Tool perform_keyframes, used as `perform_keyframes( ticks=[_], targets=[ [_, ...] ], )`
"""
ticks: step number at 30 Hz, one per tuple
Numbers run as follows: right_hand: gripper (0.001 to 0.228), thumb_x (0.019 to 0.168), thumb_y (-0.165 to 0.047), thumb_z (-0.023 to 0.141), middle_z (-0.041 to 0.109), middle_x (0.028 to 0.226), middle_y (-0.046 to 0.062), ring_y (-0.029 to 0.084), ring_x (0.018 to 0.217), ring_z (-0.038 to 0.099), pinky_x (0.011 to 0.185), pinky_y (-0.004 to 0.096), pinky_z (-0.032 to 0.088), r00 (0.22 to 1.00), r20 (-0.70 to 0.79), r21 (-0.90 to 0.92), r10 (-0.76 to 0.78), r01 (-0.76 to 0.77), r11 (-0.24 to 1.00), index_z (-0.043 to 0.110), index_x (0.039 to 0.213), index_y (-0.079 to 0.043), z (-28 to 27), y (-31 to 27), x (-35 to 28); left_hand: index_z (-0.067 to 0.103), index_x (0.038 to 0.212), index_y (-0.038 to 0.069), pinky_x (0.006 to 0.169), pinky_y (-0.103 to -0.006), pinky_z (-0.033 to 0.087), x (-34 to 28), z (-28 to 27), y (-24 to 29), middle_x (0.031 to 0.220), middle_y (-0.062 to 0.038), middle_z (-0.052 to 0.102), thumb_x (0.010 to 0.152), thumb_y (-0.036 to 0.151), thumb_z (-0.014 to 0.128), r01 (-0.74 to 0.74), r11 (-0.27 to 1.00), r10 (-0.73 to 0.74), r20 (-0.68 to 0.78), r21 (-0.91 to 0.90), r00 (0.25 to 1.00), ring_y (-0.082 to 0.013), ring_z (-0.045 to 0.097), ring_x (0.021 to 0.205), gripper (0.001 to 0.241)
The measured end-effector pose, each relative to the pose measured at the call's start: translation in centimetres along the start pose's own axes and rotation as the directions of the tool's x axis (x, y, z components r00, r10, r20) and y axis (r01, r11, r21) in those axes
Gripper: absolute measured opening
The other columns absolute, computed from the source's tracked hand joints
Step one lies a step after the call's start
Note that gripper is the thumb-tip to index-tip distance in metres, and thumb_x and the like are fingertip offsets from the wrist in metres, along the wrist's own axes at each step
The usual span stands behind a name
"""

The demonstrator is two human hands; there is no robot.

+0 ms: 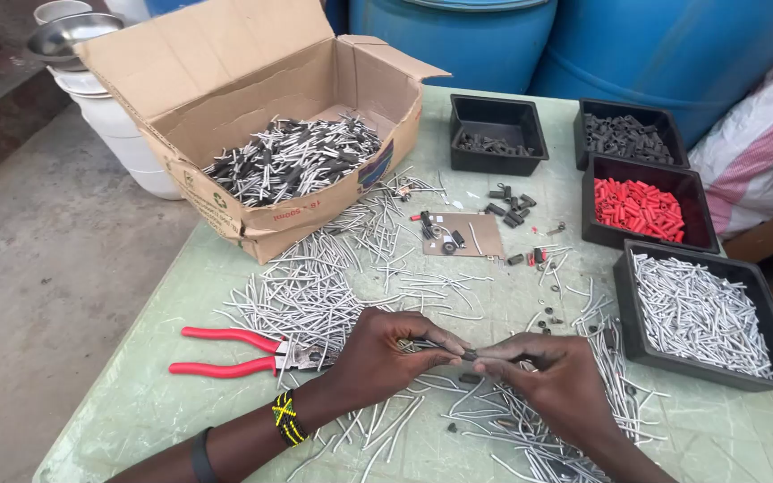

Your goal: Assembling small metal pins and plastic sleeves by hand at a work table

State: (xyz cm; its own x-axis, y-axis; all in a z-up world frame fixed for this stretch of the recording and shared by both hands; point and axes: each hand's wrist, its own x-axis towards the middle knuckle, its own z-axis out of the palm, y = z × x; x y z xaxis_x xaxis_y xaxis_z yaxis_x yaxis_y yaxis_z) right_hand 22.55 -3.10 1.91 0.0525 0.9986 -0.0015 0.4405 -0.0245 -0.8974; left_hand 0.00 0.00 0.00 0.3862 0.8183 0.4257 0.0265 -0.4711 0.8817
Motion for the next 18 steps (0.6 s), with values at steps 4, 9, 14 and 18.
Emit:
perform_keyframes(
  ticks=[4,9,14,18],
  targets=[
    [0.017,0.07,-0.018,0.089,0.085,0.081,0.0,0.008,0.071,0.081,0.07,0.02,0.063,0.818,-0.013,-0.249,-0.574,0.554,0.795,0.086,0.086,-0.014,-0.8,-1.0,-0.7,0.083,0.089,0.008,0.075,-0.0192,0.061,0.6,0.2,0.7,0.089,-0.007,0.083,0.078,0.01,0.087,0.201,0.961,-0.2,0.024,-0.189,0.98,-0.0084,0.076,0.079,0.012],
    [0.013,0.064,-0.01,0.093,0.09,0.075,0.007,0.013,0.067,0.083,0.069,0.024,0.066,0.978,-0.04,-0.019,-0.206,0.205,0.979,0.09,0.076,-0.009,-0.6,1.2,0.1,0.083,0.087,0.011,0.078,-0.0219,0.061,0.5,0.3,1.6,0.088,-0.003,0.084,0.081,0.011,0.085,0.193,0.974,-0.195,-0.006,-0.12,0.981,-0.008,0.077,0.082,0.007],
    [0.034,0.071,0.007,0.086,0.088,0.092,0.022,0.025,0.079,0.078,0.073,0.032,0.061,0.981,0.117,0.243,0.155,-0.18,0.953,0.082,0.104,0.008,-0.6,-0.7,0.7,0.08,0.096,0.013,0.08,-0.0234,0.059,1.7,-1.7,0.6,0.094,-0.002,0.082,0.088,0.012,0.082,-0.206,0.974,0.207,-0.007,0.097,0.978,-0.0104,0.077,0.085,0.009],
    [0.022,0.076,-0.021,0.084,0.093,0.102,0.005,0.012,0.089,0.086,0.081,0.025,0.068,0.992,0.118,-0.044,-0.052,0.057,0.997,0.091,0.094,-0.011,-2.1,-2.1,0.2,0.073,0.11,0.012,0.076,-0.0362,0.054,5.6,-8.3,-1.8,0.095,-0.007,0.073,0.078,-0.016,0.07,-0.341,0.632,0.511,-0.044,0.696,0.858,-0.0235,0.068,0.085,0.043]
  ],
)
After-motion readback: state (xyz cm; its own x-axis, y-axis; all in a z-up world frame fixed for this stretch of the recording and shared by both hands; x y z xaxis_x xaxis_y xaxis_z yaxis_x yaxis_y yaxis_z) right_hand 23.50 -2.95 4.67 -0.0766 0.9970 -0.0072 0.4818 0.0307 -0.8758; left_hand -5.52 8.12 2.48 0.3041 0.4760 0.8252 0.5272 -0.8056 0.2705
